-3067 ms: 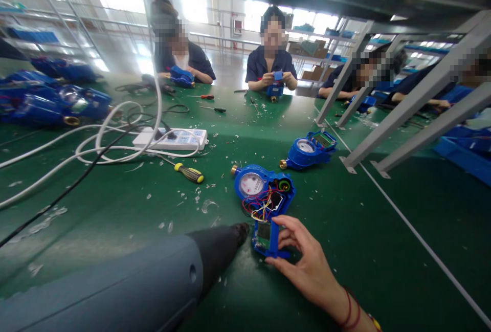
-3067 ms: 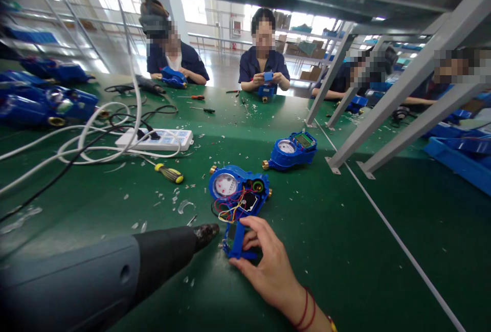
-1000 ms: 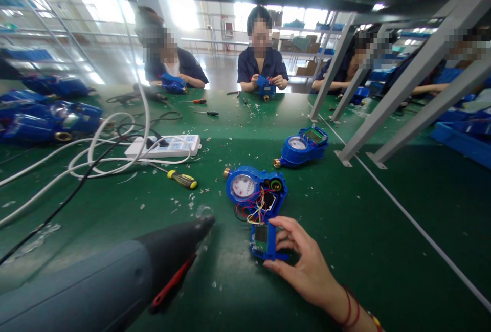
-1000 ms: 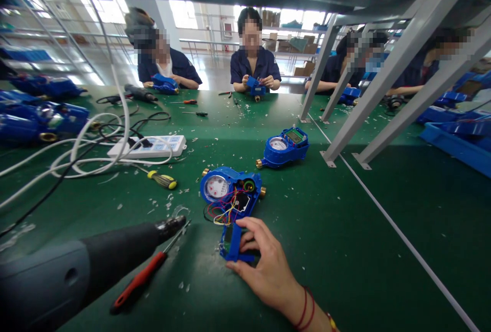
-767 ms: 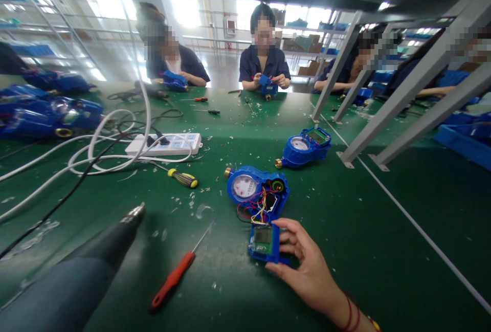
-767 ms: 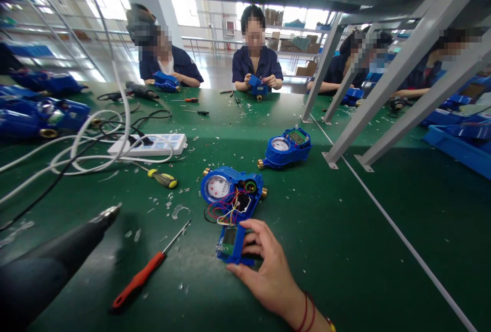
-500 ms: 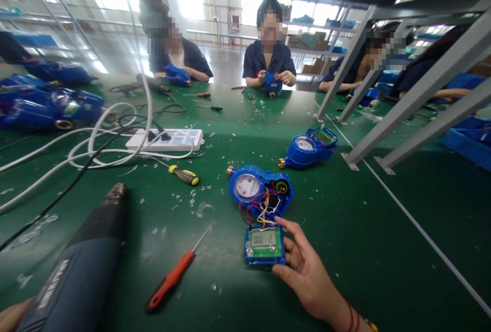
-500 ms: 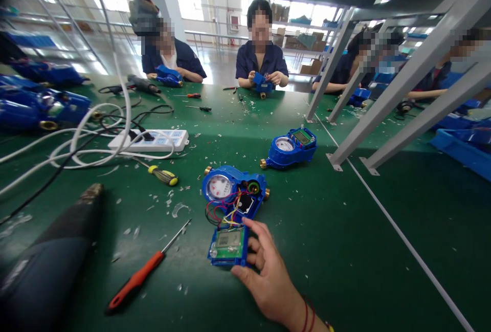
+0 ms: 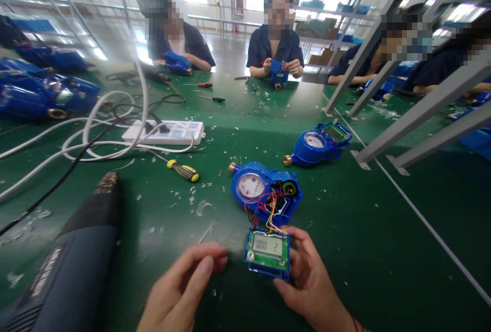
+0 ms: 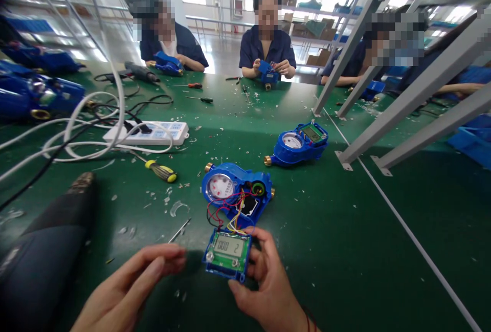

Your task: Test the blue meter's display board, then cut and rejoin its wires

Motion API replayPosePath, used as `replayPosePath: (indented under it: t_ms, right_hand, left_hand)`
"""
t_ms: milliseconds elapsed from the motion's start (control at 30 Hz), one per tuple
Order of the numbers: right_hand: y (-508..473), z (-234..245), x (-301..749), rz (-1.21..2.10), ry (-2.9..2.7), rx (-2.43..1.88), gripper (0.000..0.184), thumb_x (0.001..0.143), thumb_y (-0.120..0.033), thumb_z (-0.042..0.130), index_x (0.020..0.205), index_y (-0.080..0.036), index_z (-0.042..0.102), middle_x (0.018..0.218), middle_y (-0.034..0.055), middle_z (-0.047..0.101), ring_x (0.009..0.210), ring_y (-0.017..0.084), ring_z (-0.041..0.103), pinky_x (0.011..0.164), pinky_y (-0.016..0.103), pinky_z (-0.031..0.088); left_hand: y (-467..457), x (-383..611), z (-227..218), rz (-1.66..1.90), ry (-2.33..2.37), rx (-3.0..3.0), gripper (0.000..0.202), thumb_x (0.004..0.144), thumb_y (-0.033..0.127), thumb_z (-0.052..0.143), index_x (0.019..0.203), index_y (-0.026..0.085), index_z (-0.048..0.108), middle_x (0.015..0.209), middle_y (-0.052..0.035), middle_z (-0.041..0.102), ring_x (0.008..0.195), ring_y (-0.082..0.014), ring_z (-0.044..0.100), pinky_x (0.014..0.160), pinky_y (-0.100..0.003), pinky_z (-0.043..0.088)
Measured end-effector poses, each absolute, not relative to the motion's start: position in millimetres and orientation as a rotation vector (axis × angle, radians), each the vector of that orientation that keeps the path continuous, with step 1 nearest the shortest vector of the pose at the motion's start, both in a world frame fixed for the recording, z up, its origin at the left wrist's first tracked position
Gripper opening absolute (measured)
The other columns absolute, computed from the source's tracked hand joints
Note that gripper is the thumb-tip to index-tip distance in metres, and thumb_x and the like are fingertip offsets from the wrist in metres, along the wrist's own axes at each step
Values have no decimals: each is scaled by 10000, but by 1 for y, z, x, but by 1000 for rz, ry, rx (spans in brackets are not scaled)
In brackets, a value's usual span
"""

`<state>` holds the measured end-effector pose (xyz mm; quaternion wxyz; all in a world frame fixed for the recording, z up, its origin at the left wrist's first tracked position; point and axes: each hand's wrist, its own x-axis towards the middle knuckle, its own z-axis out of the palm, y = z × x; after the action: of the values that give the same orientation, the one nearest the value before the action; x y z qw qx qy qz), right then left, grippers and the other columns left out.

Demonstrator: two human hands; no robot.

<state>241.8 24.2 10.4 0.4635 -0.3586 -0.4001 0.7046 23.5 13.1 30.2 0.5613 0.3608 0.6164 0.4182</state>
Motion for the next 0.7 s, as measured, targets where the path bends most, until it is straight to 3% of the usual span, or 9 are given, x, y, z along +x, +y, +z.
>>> replayPosePath:
  t_ms: [133,400,700]
  right_hand:
    - [25,8,242,1682,-1050,-921,610,713,-114,680,1159,-260,290,1109,102,595,948,217,639,828,366,502]
    - [25,1,237,1330,-1291,-1039,622,668,-32,622,1151,-328,365,1199,48,394,1055,209,567,763,283,547]
    - [22,-9,238,1234,-1388,-1020,682,666,-13,611,1202,-340,347,1235,51,325,1114,219,506,789,271,547]
  left_hand:
    - [50,55,22,855,1248,853,288,823,428,529,916,163,592,865,-48,648,806,-182,587,742,-284,451]
    - [69,66,24,707,1243,960,243,767,363,597,844,132,591,773,-56,653,727,-182,587,656,-269,428]
    - [71,75,16,751,1356,1067,205,781,342,538,801,141,572,716,-33,633,682,-176,576,639,-278,435]
